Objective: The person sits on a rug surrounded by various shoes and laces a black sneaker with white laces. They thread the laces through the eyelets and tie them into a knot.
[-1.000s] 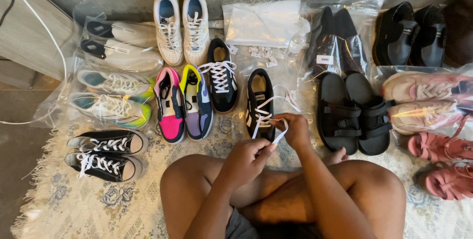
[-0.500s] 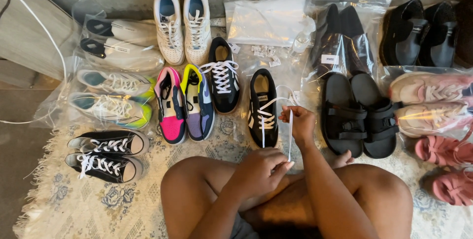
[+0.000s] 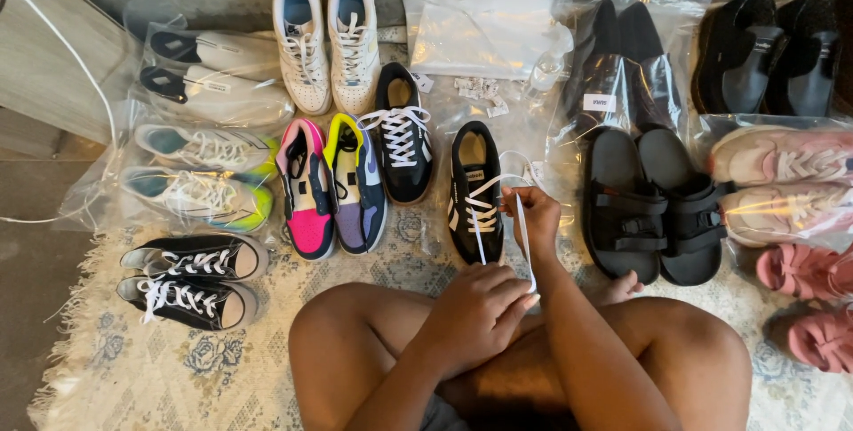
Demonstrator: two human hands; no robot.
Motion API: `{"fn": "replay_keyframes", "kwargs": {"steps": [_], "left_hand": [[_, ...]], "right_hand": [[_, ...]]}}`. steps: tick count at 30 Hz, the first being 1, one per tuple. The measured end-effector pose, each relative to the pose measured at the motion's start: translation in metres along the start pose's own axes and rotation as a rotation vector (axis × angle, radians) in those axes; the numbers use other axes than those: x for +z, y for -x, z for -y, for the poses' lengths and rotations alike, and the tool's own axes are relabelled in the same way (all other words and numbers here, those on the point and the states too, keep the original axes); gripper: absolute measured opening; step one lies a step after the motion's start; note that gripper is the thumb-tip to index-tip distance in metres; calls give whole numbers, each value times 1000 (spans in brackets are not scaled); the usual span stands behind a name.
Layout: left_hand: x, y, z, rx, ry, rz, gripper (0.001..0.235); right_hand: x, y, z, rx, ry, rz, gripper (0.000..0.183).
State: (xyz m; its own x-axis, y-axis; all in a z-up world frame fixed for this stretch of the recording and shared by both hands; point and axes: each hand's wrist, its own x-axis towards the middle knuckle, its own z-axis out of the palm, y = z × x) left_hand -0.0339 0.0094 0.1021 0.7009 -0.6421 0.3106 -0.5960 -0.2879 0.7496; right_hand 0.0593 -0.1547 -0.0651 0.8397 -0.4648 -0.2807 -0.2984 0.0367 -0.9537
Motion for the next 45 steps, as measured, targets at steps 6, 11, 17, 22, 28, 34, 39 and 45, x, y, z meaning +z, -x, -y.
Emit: {"fn": "replay_keyframes", "kwargs": {"steps": [6, 11, 17, 22, 28, 34, 39, 45], "left_hand": [[14, 5, 24, -38, 76, 72, 19], [16, 0, 59, -316, 60, 40, 28], [32, -40, 129, -533, 120, -201, 20], [41, -64, 153, -731, 98, -33, 34], [45, -73, 163, -818, 70, 50, 39], [31, -72, 144, -760, 54, 126, 33], [46, -72, 162, -761, 104, 24, 29], [53, -70, 175, -813, 128, 16, 30]], "right_hand": [[3, 0, -3, -33, 55, -38, 19], [3, 10, 1, -108, 32, -25, 18], [5, 8, -15, -163, 83, -38, 13], [7, 6, -13, -164, 135, -80, 8], [11, 4, -16, -19, -74, -82, 18], [12, 4, -14, 80, -153, -96, 29], [7, 13, -4, 15, 14, -66, 21], [5, 20, -11, -146, 161, -49, 29]]}}
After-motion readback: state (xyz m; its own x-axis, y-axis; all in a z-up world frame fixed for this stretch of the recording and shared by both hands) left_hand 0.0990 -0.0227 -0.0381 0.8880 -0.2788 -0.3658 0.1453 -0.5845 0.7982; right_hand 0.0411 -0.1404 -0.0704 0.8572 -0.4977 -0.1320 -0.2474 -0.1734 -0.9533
